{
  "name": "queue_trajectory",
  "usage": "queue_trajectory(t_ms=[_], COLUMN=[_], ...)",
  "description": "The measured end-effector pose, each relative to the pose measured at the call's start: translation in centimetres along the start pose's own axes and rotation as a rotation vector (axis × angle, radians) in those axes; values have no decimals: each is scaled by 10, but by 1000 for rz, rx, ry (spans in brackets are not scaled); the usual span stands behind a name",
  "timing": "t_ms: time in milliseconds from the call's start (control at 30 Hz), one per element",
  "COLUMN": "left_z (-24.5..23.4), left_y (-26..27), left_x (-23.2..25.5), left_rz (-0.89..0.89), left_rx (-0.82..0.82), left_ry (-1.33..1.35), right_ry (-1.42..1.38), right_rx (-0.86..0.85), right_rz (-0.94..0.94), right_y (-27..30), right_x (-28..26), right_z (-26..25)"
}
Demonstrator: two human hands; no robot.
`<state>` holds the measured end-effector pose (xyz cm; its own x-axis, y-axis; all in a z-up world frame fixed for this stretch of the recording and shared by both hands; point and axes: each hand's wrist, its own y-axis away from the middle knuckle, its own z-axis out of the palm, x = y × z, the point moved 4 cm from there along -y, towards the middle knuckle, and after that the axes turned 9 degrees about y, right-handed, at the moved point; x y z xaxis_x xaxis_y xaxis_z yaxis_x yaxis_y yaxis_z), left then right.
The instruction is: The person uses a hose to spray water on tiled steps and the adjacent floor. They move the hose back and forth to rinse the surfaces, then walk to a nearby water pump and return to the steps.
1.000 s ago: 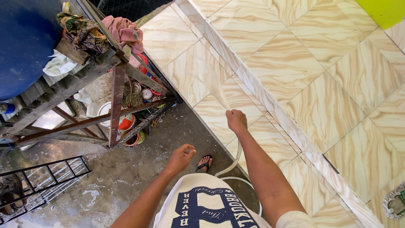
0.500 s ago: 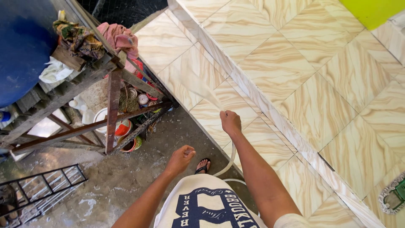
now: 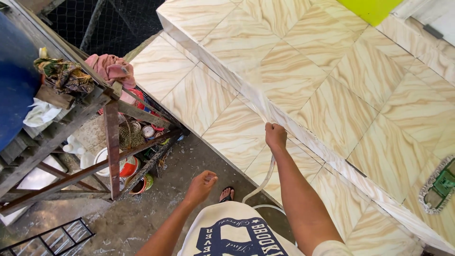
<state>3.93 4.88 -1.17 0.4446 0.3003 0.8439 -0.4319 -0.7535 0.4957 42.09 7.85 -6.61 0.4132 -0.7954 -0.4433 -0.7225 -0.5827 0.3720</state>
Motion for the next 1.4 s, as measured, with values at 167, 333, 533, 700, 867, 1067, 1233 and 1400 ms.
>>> queue_trajectory(t_ms=[167, 333, 533, 700, 867, 1067, 1233, 1400], left_z=[5, 4, 5, 4, 8, 7, 9, 9], left_y=[-6, -12, -7, -5, -5, -2, -2, -2], left_x=[-6, -2, 5, 16, 19, 23, 16, 11], left_rz=[22, 25, 25, 5, -6, -1, 15, 7], left_rx=[-21, -38, -47, -63, -61, -56, -67, -70], left_ry=[-25, -22, -25, -40, -50, -42, -35, -46], right_ry=[-30, -30, -42, -88, -85, -76, -91, -102], right_rx=[13, 32, 22, 40, 31, 50, 81, 167], right_rz=[9, 7, -33, -37, -95, -108, -81, 3], right_y=[-1, 7, 7, 11, 2, 6, 2, 9], right_x=[-2, -22, -32, -42, -42, -50, -42, -28], right_z=[-6, -23, -29, -44, -37, -41, -48, -75])
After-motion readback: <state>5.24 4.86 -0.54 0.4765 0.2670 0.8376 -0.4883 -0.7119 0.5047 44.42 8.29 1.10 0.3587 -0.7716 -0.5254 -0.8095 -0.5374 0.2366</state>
